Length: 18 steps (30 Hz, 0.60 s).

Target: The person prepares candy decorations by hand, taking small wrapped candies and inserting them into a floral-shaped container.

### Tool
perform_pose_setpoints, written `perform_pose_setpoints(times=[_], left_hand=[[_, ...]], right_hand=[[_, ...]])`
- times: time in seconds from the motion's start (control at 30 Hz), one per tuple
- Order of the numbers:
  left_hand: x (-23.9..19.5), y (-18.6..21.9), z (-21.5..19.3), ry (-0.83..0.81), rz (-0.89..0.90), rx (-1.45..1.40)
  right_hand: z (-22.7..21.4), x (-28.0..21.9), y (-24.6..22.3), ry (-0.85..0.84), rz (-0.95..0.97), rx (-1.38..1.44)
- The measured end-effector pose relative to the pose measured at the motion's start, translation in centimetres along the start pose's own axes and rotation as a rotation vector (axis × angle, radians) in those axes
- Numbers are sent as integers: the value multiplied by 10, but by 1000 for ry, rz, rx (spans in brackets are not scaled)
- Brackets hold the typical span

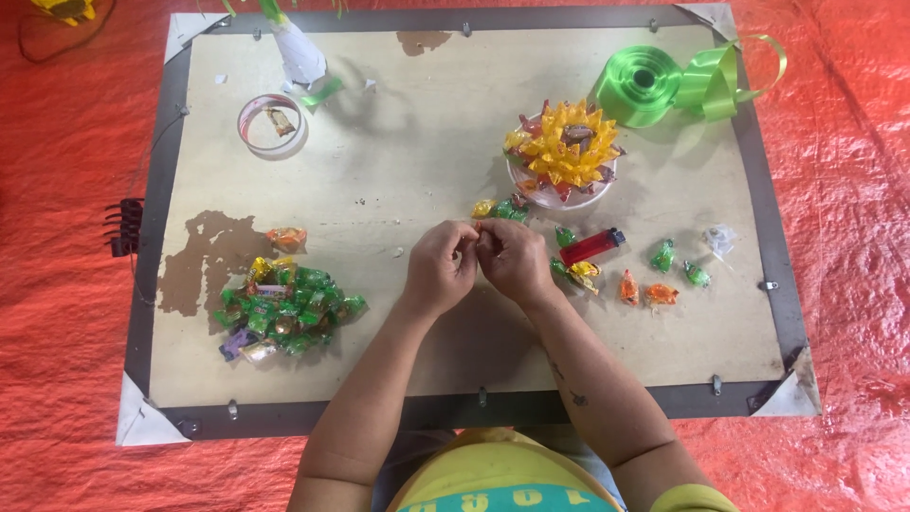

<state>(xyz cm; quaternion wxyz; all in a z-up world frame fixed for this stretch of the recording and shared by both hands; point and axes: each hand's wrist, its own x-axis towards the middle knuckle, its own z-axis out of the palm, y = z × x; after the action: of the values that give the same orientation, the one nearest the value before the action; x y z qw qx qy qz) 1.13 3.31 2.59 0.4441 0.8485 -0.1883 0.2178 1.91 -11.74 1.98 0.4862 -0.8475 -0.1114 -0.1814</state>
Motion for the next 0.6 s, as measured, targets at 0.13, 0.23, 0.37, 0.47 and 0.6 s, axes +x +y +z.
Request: perform_pose_setpoints(times=[0.13, 0.23, 0.37, 0.47, 0.6], left_hand=[[9, 17, -10, 24, -235, -457], [11, 7, -9, 17, -391, -694], [4, -13, -3, -7, -675, -1012], [6, -17, -4, 0, -749, -1206], [10, -13, -12, -26, -793, -1315]], right_hand=[[2, -2, 4, 14, 34, 28], [-1, 1, -10, 11, 121, 159], [-2, 1, -6, -78, 460, 554], [0, 2, -1, -87, 574, 767], [2, 1, 7, -94, 655, 1001]])
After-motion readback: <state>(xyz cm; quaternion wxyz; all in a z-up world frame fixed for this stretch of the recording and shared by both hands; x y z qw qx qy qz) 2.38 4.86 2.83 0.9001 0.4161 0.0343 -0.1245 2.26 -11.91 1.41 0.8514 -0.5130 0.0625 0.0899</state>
